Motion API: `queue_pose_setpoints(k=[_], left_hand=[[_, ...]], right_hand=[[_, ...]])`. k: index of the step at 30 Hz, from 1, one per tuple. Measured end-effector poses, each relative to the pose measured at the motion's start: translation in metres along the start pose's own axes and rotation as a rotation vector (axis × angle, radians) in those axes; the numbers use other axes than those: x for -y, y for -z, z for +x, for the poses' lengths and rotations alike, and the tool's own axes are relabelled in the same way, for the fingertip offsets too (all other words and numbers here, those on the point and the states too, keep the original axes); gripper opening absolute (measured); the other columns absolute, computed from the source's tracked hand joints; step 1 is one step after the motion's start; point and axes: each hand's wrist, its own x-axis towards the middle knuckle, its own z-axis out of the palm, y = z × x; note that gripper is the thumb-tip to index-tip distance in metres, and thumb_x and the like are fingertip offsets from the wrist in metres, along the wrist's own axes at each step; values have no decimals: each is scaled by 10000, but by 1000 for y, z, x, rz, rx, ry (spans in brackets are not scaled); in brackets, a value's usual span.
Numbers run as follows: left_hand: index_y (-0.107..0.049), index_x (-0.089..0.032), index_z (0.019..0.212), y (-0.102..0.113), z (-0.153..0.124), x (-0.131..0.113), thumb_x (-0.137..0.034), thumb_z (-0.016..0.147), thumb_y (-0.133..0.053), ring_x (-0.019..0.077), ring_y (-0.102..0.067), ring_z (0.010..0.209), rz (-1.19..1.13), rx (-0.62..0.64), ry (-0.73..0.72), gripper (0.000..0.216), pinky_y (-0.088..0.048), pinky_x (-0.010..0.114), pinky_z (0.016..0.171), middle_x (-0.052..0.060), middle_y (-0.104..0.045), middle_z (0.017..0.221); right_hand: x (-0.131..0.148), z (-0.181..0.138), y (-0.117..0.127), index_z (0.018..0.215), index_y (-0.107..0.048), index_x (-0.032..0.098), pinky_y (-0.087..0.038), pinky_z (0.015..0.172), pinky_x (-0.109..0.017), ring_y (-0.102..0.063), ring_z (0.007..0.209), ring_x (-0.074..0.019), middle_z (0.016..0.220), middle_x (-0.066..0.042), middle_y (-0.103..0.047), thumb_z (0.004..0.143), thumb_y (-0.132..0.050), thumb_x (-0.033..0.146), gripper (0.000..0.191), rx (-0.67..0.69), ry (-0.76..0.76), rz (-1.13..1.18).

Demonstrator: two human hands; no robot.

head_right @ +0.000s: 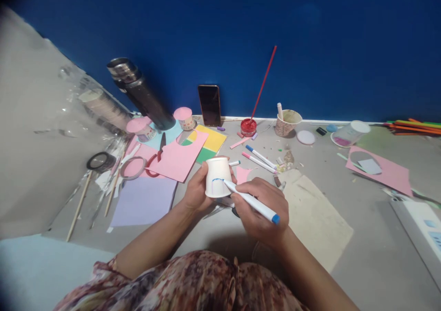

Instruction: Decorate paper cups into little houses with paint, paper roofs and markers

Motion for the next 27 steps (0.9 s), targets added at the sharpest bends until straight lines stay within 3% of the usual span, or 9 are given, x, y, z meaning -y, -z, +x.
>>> queue_pose_setpoints(k=[6, 27], left_hand=[[-660, -144, 1187, -2, 0, 1, -631, 809, -784, 251, -736, 779, 23, 16, 10, 629, -573, 354, 739, 89, -753, 900], [-681, -142, 1173, -2, -1, 1, -635, 772, -820, 225, -722, 799, 36, -6, 4, 651, -563, 321, 751, 78, -743, 912]], right_hand=[[1, 4, 0, 773, -726, 229, -598, 562, -291, -727, 574, -194, 673, -39, -767, 920, -642, 236, 170, 60, 28, 18], [1, 3, -2, 804, -723, 221, -593, 564, -291, -725, 572, -193, 684, -39, -771, 910, -662, 211, 122, -5, 50, 12]])
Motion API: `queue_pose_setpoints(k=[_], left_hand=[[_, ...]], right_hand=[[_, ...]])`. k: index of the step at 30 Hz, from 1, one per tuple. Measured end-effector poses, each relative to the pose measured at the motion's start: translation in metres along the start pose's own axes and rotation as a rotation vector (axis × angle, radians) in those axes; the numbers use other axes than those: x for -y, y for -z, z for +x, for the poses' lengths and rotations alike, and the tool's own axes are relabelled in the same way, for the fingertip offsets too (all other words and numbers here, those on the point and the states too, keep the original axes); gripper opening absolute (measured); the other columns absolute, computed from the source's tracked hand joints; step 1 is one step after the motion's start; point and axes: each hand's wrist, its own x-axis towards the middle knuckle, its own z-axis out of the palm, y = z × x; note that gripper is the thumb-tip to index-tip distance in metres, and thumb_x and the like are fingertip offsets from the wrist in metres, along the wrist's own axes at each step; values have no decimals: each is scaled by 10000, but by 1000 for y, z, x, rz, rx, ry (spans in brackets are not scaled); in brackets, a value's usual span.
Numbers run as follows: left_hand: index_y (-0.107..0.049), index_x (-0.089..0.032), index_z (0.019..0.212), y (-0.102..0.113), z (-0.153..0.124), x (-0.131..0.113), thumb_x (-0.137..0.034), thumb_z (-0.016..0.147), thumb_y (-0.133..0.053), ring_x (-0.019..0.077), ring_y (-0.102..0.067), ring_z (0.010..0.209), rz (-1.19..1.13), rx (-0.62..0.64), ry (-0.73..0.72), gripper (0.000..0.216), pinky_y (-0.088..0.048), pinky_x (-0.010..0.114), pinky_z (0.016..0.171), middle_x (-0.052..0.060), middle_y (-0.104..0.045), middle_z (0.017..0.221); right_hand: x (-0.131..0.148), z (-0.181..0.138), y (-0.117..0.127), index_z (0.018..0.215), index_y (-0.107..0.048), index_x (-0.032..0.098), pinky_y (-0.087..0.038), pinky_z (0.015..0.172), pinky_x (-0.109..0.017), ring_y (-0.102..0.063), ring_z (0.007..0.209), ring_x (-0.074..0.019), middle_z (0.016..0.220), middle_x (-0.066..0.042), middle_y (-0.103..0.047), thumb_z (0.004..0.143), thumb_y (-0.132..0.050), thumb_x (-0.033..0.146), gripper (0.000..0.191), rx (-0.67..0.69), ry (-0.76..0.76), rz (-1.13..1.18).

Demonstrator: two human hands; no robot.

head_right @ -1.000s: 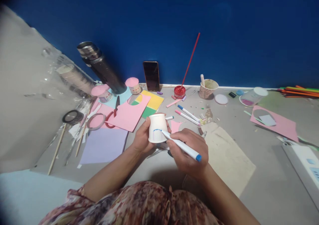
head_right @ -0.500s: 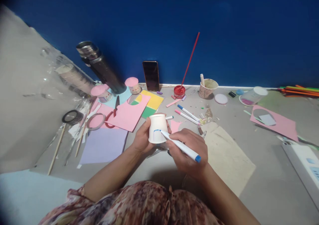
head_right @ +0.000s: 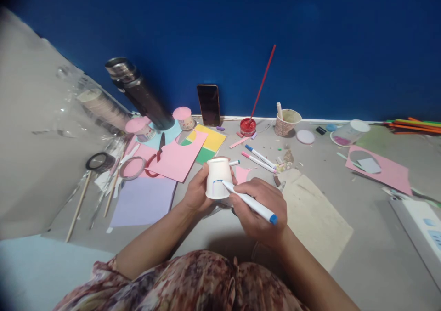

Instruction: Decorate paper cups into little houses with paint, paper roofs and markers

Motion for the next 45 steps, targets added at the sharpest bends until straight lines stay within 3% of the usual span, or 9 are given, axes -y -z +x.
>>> queue_pose_setpoints(k=[6, 13, 26, 33, 40, 45], left_hand=[[-680, -140, 1175, 1, 0, 0, -653, 736, -847, 219, -708, 815, -25, 10, 8, 696, -567, 322, 775, 76, -736, 911], [-670, -131, 1191, 2, 1, 1, -618, 802, -800, 230, -717, 794, -42, 22, 21, 637, -577, 339, 764, 87, -745, 905], [-656, -132, 1199, 3, 2, 0, -661, 790, -792, 257, -732, 750, -31, 58, 31, 683, -591, 360, 689, 95, -751, 875], [-670, -120, 1189, 3, 1, 1, -664, 755, -827, 238, -728, 763, -46, 65, 31, 714, -591, 344, 735, 95, -755, 883], [-662, -119, 1221, 5, 2, 1, -651, 804, -783, 261, -754, 765, -68, 64, 78, 686, -604, 370, 721, 100, -761, 902], [-667, -112, 1198, 4, 2, 0, -636, 804, -793, 260, -750, 730, -82, 78, 90, 667, -602, 353, 662, 107, -763, 882]], right_hand=[[1, 0, 2, 796, -726, 221, -590, 571, -284, -719, 569, -186, 679, -32, -764, 909, -656, 197, 135, 12, -15, 18], [0, -2, 3, 792, -742, 214, -594, 561, -296, -719, 568, -195, 685, -45, -772, 894, -667, 206, 127, 23, -43, 22], [-1, -2, 2, 793, -724, 197, -542, 535, -277, -669, 540, -168, 658, -26, -732, 890, -664, 136, 129, -2, 29, 109], [-1, 0, 2, 791, -730, 189, -548, 543, -286, -688, 561, -182, 677, -46, -738, 885, -666, 144, 122, 13, 21, 78], [-3, -1, 2, 839, -682, 202, -512, 517, -293, -639, 546, -170, 655, -19, -685, 862, -641, 97, 116, 17, 79, 254], [-4, -3, 3, 850, -692, 197, -517, 533, -303, -647, 560, -176, 668, -29, -704, 866, -641, 91, 119, 40, 53, 242]])
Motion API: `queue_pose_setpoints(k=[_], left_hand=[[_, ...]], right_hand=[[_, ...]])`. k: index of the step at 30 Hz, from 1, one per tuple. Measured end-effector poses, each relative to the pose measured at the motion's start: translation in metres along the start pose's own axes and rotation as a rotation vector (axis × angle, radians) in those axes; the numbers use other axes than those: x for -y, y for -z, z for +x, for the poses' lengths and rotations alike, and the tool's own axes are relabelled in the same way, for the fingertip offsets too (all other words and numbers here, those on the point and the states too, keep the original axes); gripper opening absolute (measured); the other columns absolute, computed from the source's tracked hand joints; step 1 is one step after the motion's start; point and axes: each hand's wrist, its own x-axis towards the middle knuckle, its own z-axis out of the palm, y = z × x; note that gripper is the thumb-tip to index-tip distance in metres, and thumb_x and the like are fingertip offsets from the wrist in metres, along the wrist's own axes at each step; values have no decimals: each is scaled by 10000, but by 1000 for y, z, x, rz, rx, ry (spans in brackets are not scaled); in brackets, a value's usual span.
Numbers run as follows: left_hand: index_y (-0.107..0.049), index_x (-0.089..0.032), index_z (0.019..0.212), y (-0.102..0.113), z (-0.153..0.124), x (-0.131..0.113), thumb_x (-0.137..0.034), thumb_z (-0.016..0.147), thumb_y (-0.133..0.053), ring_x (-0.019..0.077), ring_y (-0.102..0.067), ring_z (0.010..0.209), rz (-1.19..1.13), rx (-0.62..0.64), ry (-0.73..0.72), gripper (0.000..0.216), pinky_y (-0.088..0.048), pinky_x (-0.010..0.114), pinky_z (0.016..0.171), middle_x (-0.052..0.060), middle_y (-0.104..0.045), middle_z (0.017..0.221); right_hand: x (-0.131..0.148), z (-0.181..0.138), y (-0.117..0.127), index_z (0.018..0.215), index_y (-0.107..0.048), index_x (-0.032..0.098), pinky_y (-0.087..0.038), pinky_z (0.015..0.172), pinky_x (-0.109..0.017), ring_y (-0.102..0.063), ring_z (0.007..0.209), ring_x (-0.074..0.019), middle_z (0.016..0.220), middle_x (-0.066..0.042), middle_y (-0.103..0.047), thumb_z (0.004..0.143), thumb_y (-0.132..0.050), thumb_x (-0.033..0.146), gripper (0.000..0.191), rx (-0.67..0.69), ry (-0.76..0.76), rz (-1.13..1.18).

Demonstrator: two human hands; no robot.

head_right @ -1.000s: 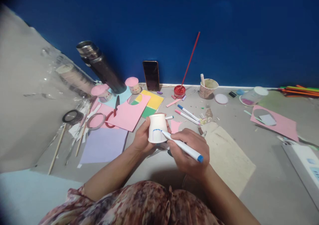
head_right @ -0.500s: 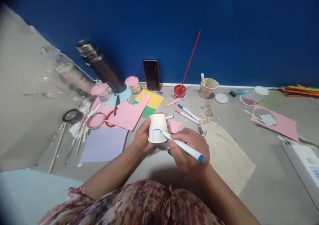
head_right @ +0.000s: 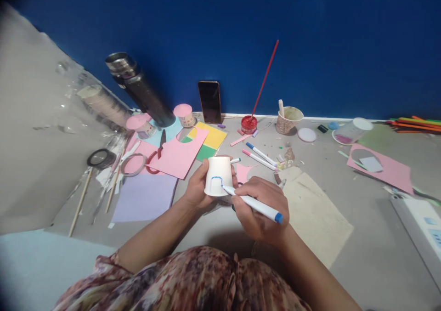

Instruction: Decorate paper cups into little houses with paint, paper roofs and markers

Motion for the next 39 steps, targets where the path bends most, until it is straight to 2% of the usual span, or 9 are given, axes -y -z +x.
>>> queue_pose_setpoints(k=[8, 11, 15, 20, 24, 30, 39], left_hand=[[-682, -100, 1178, -1, 1, -1, -614, 896, -693, 276, -764, 753, -32, 16, 9, 586, -615, 394, 728, 116, -757, 899], [-676, -96, 1185, -2, 0, -1, -609, 913, -675, 268, -759, 743, -30, -4, 15, 581, -612, 380, 711, 119, -758, 895], [-654, -106, 1204, -4, -1, 1, -623, 872, -729, 261, -755, 736, 25, -54, -2, 618, -604, 354, 679, 121, -765, 897], [-643, -133, 1237, -5, -1, 5, -666, 789, -793, 286, -768, 809, 124, -97, -61, 713, -603, 364, 706, 110, -768, 915], [-664, -150, 1196, -6, -1, 6, -709, 743, -812, 277, -760, 794, 171, -116, -89, 735, -589, 344, 676, 93, -762, 888], [-681, -151, 1142, -5, -2, 7, -707, 784, -782, 243, -742, 758, 229, -117, -132, 669, -528, 284, 611, 81, -749, 854], [-689, -157, 1099, -5, -1, 6, -700, 786, -782, 219, -706, 725, 245, -136, -142, 633, -517, 287, 622, 60, -723, 836]], right_hand=[[1, 4, 1, 851, -678, 207, -503, 514, -301, -620, 524, -171, 642, -17, -675, 839, -635, 89, 127, 48, 29, 110], [1, 4, 0, 866, -679, 211, -523, 528, -303, -642, 544, -177, 658, -21, -692, 847, -632, 91, 131, 32, 39, 73], [1, 2, -3, 874, -700, 214, -569, 567, -303, -712, 597, -197, 707, -36, -754, 861, -675, 120, 98, -52, 36, -69], [3, 5, -2, 819, -704, 215, -572, 540, -285, -710, 550, -184, 673, -28, -756, 892, -649, 152, 111, 29, 28, -127], [3, 6, -2, 791, -709, 216, -572, 535, -290, -712, 557, -189, 665, -37, -753, 904, -641, 180, 137, 37, 20, -181], [2, 6, -4, 804, -719, 213, -580, 567, -287, -721, 576, -190, 682, -35, -761, 889, -662, 162, 115, 26, 32, -182], [1, 5, -3, 775, -704, 210, -556, 543, -288, -697, 558, -180, 660, -35, -745, 892, -647, 161, 139, 60, 14, -168]])
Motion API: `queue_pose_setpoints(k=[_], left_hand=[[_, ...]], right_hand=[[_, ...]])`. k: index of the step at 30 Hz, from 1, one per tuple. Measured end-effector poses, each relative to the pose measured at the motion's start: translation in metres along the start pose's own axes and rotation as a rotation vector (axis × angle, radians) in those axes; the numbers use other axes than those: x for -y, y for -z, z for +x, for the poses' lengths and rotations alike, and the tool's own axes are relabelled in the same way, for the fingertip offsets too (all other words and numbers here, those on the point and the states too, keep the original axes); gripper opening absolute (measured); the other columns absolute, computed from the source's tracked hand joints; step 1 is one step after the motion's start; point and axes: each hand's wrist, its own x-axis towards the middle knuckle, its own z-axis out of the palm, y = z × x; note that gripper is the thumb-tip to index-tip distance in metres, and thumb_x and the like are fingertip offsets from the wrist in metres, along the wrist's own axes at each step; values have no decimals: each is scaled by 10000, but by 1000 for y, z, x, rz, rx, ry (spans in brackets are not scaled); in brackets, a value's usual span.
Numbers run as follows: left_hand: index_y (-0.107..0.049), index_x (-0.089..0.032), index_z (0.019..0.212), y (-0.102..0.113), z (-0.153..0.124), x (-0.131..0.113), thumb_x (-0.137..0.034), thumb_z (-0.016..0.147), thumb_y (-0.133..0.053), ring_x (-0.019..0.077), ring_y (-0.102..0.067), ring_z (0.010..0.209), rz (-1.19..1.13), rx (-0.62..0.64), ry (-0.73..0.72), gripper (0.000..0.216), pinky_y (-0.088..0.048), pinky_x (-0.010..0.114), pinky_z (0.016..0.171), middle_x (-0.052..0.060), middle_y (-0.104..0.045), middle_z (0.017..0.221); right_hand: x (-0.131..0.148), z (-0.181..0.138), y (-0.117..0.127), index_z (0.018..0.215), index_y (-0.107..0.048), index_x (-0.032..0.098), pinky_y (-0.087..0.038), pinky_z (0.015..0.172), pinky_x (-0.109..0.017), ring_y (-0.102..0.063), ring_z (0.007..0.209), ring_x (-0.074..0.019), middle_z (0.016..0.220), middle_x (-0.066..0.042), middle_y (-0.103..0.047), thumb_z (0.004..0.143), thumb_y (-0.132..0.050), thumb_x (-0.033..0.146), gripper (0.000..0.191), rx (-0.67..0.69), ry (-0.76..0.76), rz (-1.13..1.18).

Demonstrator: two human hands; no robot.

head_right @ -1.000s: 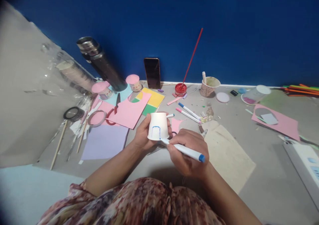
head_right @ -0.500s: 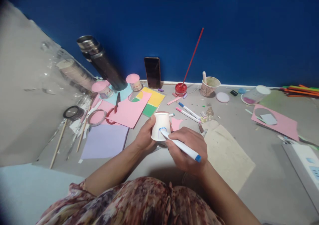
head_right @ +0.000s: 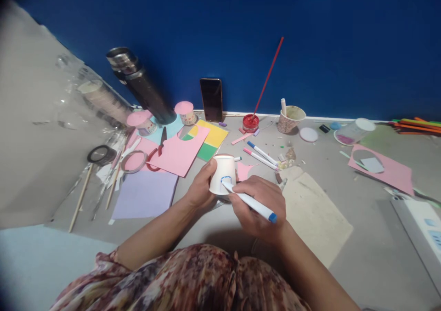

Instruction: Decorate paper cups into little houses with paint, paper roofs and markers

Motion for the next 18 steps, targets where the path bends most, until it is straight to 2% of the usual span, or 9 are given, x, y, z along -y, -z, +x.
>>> queue_pose_setpoints(k=[5, 11, 18], left_hand=[[-700, -164, 1073, 2, -1, 1, -666, 814, -775, 164, -629, 669, 10, 10, -26, 570, -472, 255, 601, 38, -693, 815], [-714, -170, 1102, 3, -2, 0, -671, 831, -756, 154, -590, 656, 76, -1, -46, 571, -437, 254, 608, 25, -666, 790], [-714, -170, 1092, 3, -2, 0, -664, 851, -742, 149, -582, 681, 92, 5, -55, 550, -436, 249, 624, 27, -665, 818]], right_hand=[[0, 1, 0, 775, -719, 211, -574, 557, -288, -716, 572, -190, 663, -39, -749, 892, -642, 164, 148, 11, -1, -28], [-1, 1, 1, 802, -694, 232, -569, 546, -293, -696, 558, -181, 669, -21, -749, 874, -649, 135, 129, 19, 1, 27], [1, 0, 1, 779, -703, 217, -572, 552, -293, -704, 563, -185, 662, -35, -741, 888, -649, 157, 136, -13, -10, -19]])
